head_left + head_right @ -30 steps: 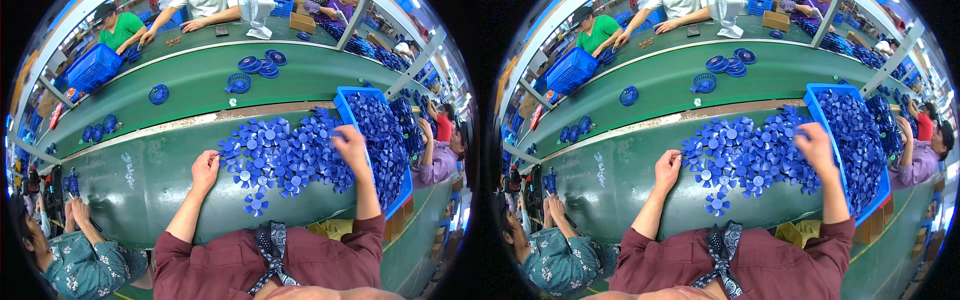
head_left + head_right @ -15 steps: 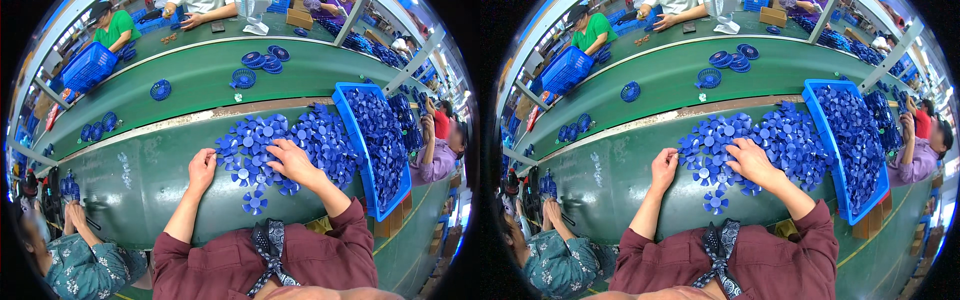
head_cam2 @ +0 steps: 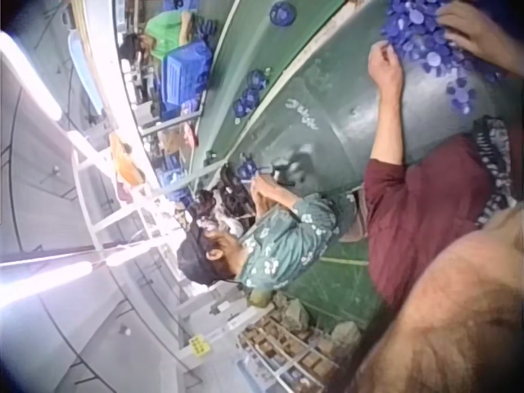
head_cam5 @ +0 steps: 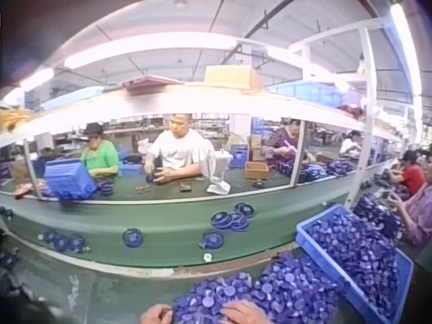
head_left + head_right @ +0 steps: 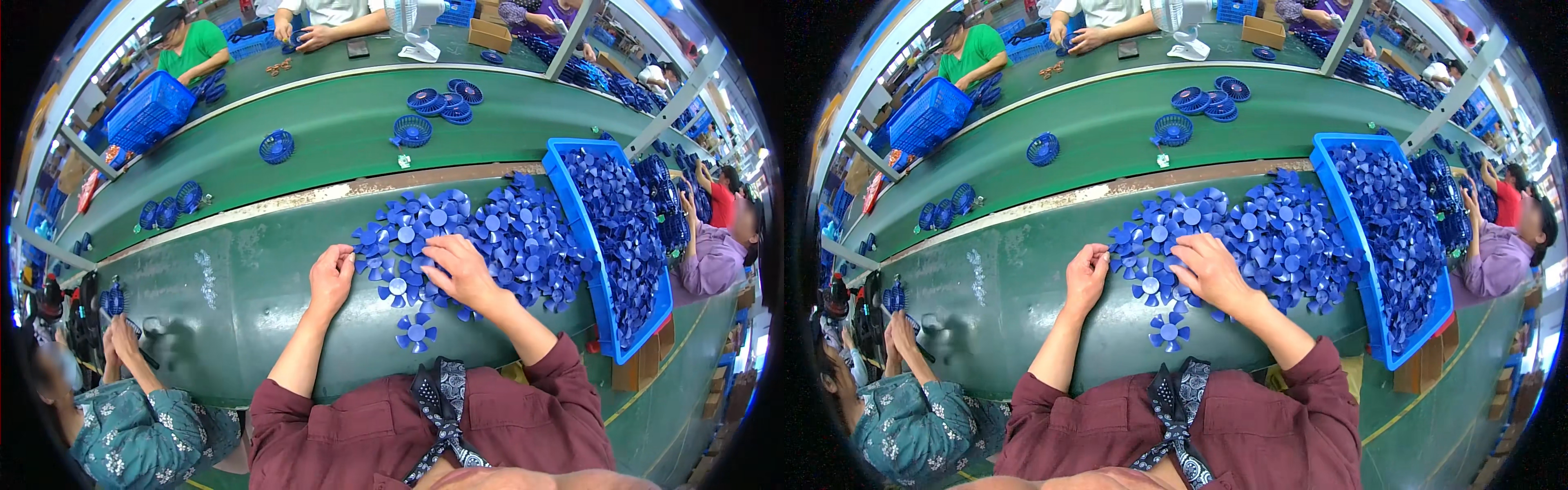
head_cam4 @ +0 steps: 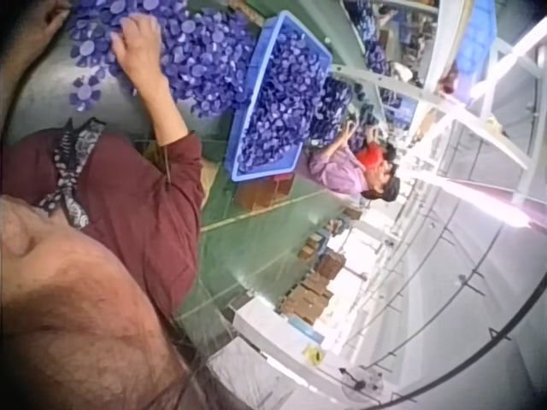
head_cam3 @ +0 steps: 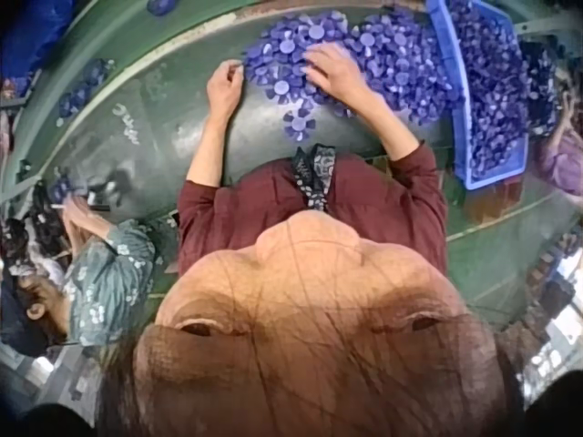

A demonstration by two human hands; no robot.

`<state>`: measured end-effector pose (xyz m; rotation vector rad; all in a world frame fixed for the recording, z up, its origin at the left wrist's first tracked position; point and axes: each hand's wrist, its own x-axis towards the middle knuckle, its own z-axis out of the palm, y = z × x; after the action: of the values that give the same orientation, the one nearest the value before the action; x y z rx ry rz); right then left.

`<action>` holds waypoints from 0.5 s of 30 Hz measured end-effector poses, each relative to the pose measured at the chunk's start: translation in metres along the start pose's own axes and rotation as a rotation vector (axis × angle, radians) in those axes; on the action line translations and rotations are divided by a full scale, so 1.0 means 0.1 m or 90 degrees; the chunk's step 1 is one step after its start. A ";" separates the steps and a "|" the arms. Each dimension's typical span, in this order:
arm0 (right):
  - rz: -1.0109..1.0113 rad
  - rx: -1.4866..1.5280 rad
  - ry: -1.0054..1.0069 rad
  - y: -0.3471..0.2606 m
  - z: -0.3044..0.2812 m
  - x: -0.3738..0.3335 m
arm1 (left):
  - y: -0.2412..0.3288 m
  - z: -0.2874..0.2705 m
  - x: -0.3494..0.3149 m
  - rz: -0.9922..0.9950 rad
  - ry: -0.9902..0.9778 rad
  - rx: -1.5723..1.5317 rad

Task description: The person assembles portable fans by spreading fan blades from a crate onto the workstation, attaching the blades into fan covers by hand, and placing the assembled fan components onto the conveyor belt.

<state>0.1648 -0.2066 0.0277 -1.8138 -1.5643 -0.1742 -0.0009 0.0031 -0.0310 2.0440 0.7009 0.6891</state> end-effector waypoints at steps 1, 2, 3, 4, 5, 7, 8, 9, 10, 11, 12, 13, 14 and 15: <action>-0.005 0.001 0.006 -0.04 0.02 -0.01 | 0.01 0.01 0.00 0.001 0.002 -0.003; -0.015 -0.009 0.004 -0.06 -0.01 -0.04 | 0.02 0.02 -0.01 0.002 0.003 -0.007; -0.018 -0.018 0.009 -0.12 -0.05 -0.07 | 0.00 -0.01 -0.02 -0.010 0.000 -0.005; -0.022 -0.028 0.014 -0.15 -0.09 -0.11 | 0.00 -0.02 -0.02 -0.016 0.006 -0.001; -0.017 -0.026 0.032 -0.15 -0.13 -0.17 | 0.00 -0.04 -0.02 -0.011 0.003 0.008; 0.029 -0.004 0.070 -0.20 -0.21 -0.32 | -0.03 -0.08 -0.06 -0.014 0.000 0.033; 0.064 -0.013 0.070 -0.23 -0.26 -0.39 | -0.07 -0.07 -0.04 -0.021 0.005 0.002; 0.094 -0.022 0.078 -0.24 -0.28 -0.50 | -0.08 -0.05 -0.02 -0.026 0.005 -0.032; 0.104 -0.024 0.089 -0.21 -0.27 -0.61 | -0.03 -0.04 0.02 -0.075 -0.015 -0.104; 0.103 -0.025 0.086 -0.19 -0.27 -0.69 | -0.04 -0.07 0.10 -0.086 -0.045 -0.142; 0.100 -0.020 0.073 -0.16 -0.25 -0.71 | -0.04 -0.11 0.20 -0.098 -0.076 -0.181; 0.106 -0.027 0.059 -0.15 -0.27 -0.75 | 0.04 -0.18 0.39 -0.034 -0.089 -0.086; 0.118 -0.028 0.052 -0.15 -0.30 -0.75 | 0.19 -0.26 0.60 0.032 -0.077 -0.024; 0.129 -0.035 0.042 -0.16 -0.34 -0.74 | 0.40 -0.34 0.84 -0.004 -0.085 -0.011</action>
<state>0.1433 -0.2867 0.0196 -1.9758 -1.3322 -0.1817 0.0425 0.0596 0.0371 2.0498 0.6218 0.5481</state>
